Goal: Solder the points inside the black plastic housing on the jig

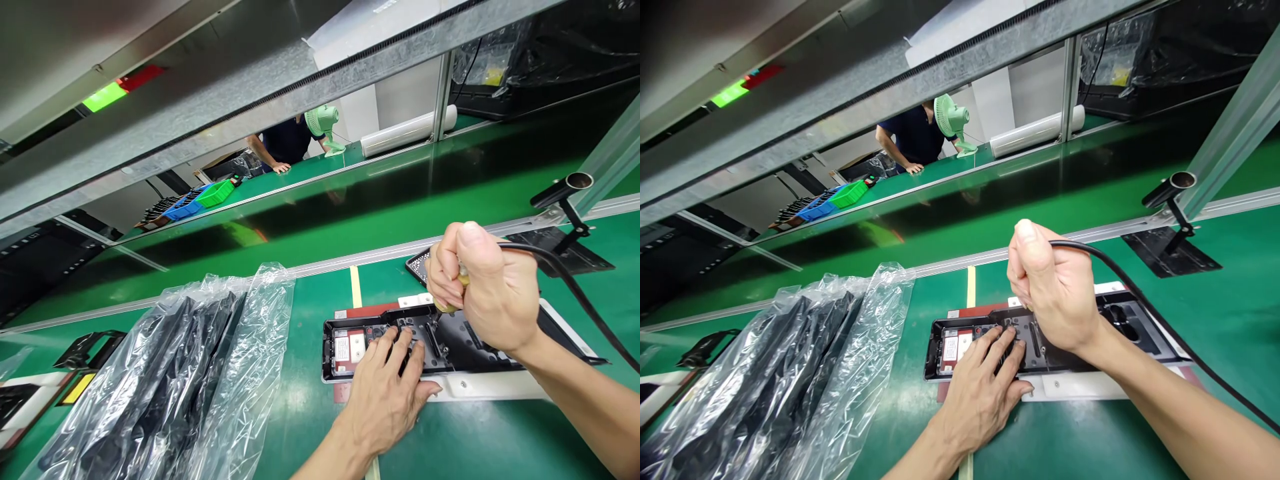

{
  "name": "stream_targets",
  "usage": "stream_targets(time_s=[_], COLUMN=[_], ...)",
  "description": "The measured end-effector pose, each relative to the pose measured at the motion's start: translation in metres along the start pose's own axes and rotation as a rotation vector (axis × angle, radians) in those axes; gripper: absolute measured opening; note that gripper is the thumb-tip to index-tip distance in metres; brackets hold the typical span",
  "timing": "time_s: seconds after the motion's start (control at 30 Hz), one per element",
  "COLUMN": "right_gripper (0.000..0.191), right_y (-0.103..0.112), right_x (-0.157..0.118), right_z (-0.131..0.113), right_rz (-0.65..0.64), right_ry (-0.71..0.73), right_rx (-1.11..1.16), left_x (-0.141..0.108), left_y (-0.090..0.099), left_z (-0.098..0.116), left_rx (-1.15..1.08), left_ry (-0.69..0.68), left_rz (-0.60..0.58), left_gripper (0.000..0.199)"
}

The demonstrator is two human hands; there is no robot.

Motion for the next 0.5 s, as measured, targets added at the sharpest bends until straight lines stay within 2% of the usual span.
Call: stream_targets(time_s=[0.17, 0.5], right_gripper=[0.048, 0.050], right_y=[-0.0022, -0.0046], right_x=[0.0006, -0.0012], right_z=[0.0009, 0.0015], right_rz=[-0.022, -0.051], right_ry=[-0.001, 0.022], right_rx=[-0.007, -0.015], left_x=[-0.0006, -0.0012], left_y=[0.0002, 0.0023], left_z=[-0.0003, 0.0014], left_rx=[-0.028, -0.015], left_ry=[0.014, -0.024], left_rz=[-0.028, 0.002], left_gripper=[0.052, 0.049])
Point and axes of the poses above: each hand's wrist, its own x-axis towards the middle knuckle, its own y-axis out of the back of the hand, z = x × y, the point moved 6 cm from there along x, towards the middle knuckle, and after that the axes turned 8 degrees about -x, right-handed, at the moved point
